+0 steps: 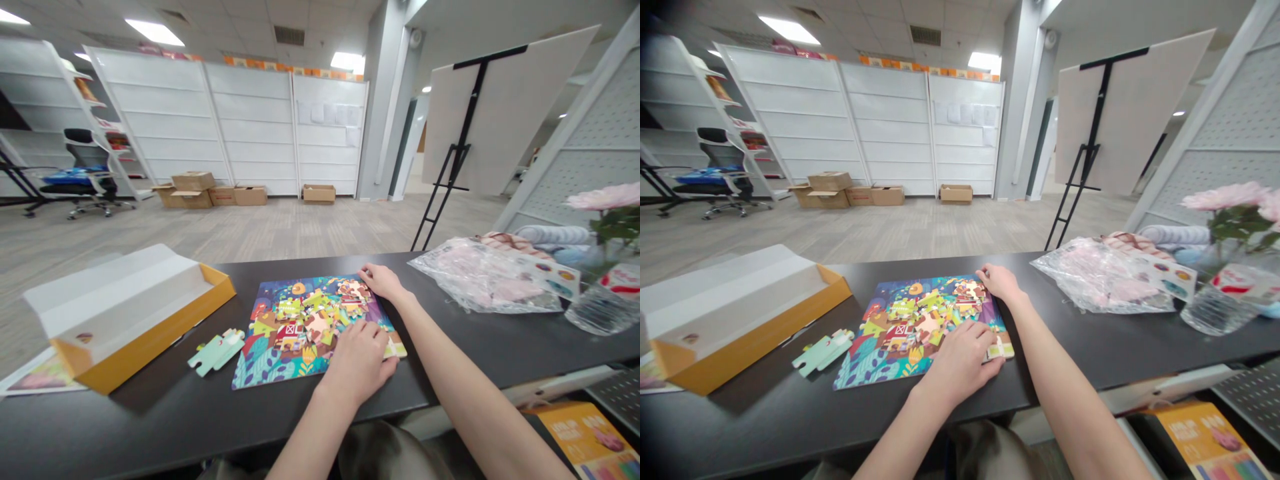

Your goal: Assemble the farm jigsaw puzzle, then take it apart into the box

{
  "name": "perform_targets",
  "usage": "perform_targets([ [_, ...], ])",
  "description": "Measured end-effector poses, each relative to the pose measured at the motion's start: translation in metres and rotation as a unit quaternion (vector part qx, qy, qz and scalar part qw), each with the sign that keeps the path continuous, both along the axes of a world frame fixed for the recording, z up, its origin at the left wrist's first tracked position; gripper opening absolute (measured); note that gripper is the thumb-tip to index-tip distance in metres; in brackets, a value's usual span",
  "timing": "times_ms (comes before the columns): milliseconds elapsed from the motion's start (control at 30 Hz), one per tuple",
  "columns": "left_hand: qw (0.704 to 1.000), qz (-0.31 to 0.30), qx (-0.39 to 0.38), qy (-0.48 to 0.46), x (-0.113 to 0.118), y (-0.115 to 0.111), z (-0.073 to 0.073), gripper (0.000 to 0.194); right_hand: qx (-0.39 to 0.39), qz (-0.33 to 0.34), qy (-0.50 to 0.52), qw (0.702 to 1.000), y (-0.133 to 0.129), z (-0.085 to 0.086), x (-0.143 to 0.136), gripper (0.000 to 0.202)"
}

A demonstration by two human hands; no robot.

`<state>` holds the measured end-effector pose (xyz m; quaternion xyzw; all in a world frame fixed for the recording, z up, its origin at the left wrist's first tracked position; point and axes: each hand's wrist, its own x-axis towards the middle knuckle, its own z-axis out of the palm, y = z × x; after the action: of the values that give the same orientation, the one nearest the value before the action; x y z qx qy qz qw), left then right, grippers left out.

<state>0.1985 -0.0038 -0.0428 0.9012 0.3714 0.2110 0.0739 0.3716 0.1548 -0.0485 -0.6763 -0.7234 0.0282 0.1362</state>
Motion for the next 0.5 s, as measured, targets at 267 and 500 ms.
perform_targets([
  [267,1.0,0.012,0.003,0.008,0.0,-0.002,0.0027,0.019,0.0,0.0,0.003,1.0,-0.0005,-0.0014,0.0003,0.039],
  [500,1.0,0.01,0.006,0.008,-0.0009,-0.0033,0.0055,0.022,0.003,0.005,0.006,1.0,-0.0009,-0.0011,0.0013,0.038],
])
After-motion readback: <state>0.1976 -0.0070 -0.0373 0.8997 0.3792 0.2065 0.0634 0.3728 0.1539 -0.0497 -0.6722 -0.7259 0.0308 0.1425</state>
